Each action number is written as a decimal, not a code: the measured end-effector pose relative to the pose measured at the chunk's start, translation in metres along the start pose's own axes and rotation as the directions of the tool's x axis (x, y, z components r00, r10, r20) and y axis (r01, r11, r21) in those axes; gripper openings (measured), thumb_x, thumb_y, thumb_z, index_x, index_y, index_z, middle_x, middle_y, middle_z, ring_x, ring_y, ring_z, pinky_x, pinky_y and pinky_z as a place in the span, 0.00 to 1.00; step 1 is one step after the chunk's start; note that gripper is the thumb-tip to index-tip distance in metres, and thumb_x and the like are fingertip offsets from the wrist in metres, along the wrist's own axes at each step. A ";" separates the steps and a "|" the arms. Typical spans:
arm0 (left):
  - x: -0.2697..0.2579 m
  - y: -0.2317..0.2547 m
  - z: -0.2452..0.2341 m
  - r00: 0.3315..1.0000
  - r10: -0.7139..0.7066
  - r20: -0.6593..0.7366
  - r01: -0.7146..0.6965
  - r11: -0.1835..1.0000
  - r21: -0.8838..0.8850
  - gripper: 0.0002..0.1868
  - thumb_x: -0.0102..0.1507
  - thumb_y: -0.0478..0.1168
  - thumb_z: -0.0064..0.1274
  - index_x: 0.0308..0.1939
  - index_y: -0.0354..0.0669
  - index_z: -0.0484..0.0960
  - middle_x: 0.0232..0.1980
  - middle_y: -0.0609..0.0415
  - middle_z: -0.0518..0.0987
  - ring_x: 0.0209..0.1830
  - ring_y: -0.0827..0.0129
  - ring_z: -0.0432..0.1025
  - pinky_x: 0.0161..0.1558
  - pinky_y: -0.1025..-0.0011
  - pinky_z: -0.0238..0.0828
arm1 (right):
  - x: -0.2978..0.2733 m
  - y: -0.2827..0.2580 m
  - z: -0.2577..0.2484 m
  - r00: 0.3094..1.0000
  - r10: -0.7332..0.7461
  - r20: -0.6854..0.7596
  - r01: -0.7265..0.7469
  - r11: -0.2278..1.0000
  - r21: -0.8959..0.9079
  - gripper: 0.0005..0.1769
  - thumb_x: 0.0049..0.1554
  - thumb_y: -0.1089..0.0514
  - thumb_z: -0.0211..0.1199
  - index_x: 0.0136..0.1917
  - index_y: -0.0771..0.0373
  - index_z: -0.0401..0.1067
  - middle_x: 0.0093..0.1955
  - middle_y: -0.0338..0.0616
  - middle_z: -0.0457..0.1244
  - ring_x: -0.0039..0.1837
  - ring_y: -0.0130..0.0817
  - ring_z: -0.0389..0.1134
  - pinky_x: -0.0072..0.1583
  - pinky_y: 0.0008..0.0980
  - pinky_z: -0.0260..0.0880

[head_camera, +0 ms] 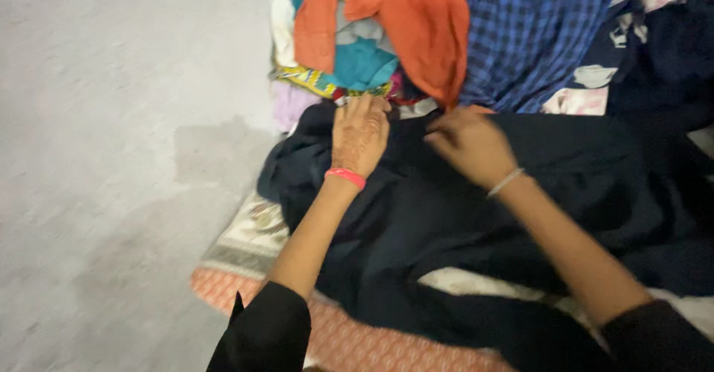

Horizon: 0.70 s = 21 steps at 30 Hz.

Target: The person folds a black shirt by hand on a bed and then places it into an open suitcase.

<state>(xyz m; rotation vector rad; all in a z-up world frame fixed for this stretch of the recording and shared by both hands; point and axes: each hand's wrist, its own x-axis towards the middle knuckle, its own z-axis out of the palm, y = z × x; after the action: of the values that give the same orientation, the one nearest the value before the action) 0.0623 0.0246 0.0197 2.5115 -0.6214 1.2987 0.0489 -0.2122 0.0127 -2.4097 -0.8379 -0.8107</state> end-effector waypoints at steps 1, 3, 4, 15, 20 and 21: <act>-0.005 -0.006 -0.014 0.998 -0.059 0.004 0.059 0.997 -0.040 0.07 0.63 0.36 0.51 0.45 0.46 0.81 0.45 0.52 0.75 0.49 0.57 0.70 0.51 0.57 0.65 | 0.006 -0.027 0.010 0.993 -0.104 0.051 0.097 0.988 0.123 0.20 0.59 0.44 0.65 0.56 0.61 0.77 0.56 0.50 0.67 0.61 0.51 0.68 0.64 0.46 0.67; -0.017 -0.027 -0.039 0.991 -0.120 -0.063 0.121 0.992 0.019 0.10 0.62 0.36 0.51 0.47 0.45 0.80 0.46 0.52 0.75 0.51 0.55 0.70 0.50 0.55 0.65 | 0.016 -0.079 0.029 0.956 -0.262 0.134 0.215 0.933 0.289 0.30 0.54 0.41 0.69 0.63 0.60 0.72 0.59 0.52 0.65 0.64 0.52 0.65 0.65 0.46 0.64; -0.023 -0.039 -0.048 0.984 -0.147 -0.101 0.153 0.987 0.046 0.11 0.61 0.36 0.50 0.48 0.45 0.80 0.47 0.51 0.75 0.51 0.54 0.70 0.50 0.54 0.65 | 0.018 -0.101 0.038 0.933 -0.313 0.177 0.243 0.912 0.331 0.38 0.50 0.40 0.72 0.68 0.60 0.69 0.60 0.54 0.64 0.64 0.53 0.64 0.65 0.47 0.63; -0.072 -0.116 -0.056 0.821 -0.533 0.202 0.570 0.778 -0.265 0.18 0.70 0.53 0.43 0.51 0.45 0.80 0.50 0.44 0.82 0.53 0.49 0.75 0.55 0.57 0.70 | 0.025 -0.142 0.114 0.999 -0.051 0.005 0.050 0.990 0.134 0.28 0.45 0.57 0.74 0.59 0.53 0.70 0.56 0.51 0.60 0.62 0.53 0.64 0.60 0.47 0.66; -0.068 -0.118 -0.053 0.799 -0.574 0.180 0.602 0.754 -0.263 0.24 0.71 0.56 0.40 0.50 0.44 0.83 0.51 0.41 0.82 0.54 0.43 0.74 0.56 0.54 0.68 | 0.040 -0.088 0.095 0.909 0.342 0.239 -0.156 -0.251 0.955 0.19 0.58 0.50 0.65 0.57 0.61 0.69 0.60 0.50 0.66 0.68 0.46 0.69 0.73 0.44 0.66; -0.066 -0.118 -0.050 0.834 -0.535 0.137 0.551 0.790 -0.267 0.25 0.71 0.56 0.39 0.49 0.43 0.84 0.51 0.41 0.82 0.53 0.43 0.74 0.56 0.54 0.68 | 0.036 -0.081 0.081 0.885 0.362 0.293 -0.174 -0.326 0.929 0.19 0.56 0.49 0.65 0.57 0.59 0.70 0.59 0.48 0.67 0.66 0.46 0.69 0.71 0.49 0.67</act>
<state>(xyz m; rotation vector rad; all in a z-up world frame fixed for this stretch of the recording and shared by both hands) 0.0487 0.1654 -0.0084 2.2326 -0.0621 0.8497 0.0485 -0.0931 -0.0041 -0.7838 -0.3894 0.1412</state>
